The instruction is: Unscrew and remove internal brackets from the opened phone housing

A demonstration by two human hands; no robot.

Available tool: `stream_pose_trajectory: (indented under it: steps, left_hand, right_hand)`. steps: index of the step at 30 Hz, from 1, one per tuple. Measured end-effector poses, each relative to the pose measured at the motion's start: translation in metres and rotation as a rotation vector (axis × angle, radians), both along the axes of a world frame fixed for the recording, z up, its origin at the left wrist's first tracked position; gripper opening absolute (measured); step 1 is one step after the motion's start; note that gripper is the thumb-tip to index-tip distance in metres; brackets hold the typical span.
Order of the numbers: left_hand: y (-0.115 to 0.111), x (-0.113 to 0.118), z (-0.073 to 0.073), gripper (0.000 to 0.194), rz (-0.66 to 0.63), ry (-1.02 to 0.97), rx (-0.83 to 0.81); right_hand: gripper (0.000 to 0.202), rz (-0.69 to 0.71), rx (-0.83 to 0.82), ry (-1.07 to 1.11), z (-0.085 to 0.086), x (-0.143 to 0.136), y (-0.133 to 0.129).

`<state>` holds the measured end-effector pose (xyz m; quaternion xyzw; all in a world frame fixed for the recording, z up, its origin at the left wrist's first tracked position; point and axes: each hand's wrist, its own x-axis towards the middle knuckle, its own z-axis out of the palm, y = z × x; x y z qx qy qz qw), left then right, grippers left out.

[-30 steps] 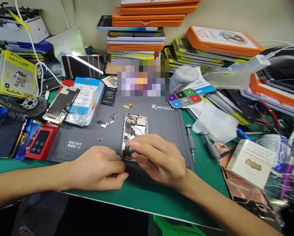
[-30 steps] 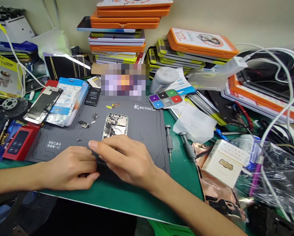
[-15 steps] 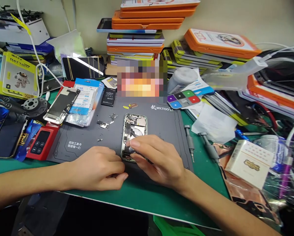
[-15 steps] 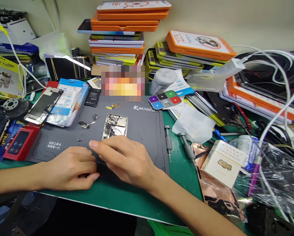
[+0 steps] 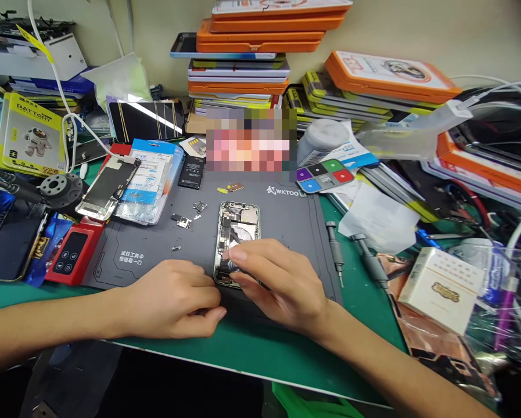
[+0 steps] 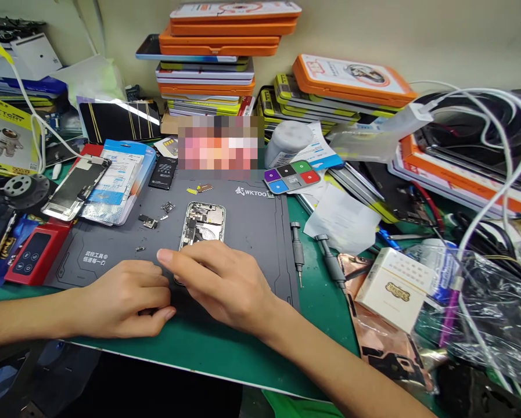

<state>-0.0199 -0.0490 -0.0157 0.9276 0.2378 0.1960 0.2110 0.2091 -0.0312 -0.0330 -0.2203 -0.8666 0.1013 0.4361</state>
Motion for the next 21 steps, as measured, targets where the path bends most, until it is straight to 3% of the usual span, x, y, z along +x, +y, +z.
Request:
stream_pose_trajectory:
  steps: [10,13,16,18,21]
  left_hand:
    - [-0.002,0.001,0.000,0.037,-0.019,-0.003,0.075]
    - [-0.002,0.000,0.001,0.036,-0.016,0.009,0.112]
    - [-0.002,0.001,0.000,0.034,-0.024,0.035,0.163]
    - [-0.003,0.001,-0.001,0.033,-0.034,0.040,0.221]
    - [-0.007,0.000,-0.002,0.034,-0.026,-0.026,0.410]
  right_hand:
    - [0.066,-0.031,0.011,0.006,0.000,-0.002,-0.002]
    - [0.066,-0.059,-0.115,0.085,0.003,-0.003,-0.006]
    - [0.059,-0.267,-0.365,0.325,0.009,0.004,-0.006]
    - [0.052,-0.416,-0.389,0.402,0.013,0.012,0.001]
    - [0.051,-0.590,-0.485,0.195,0.015,0.026,0.017]
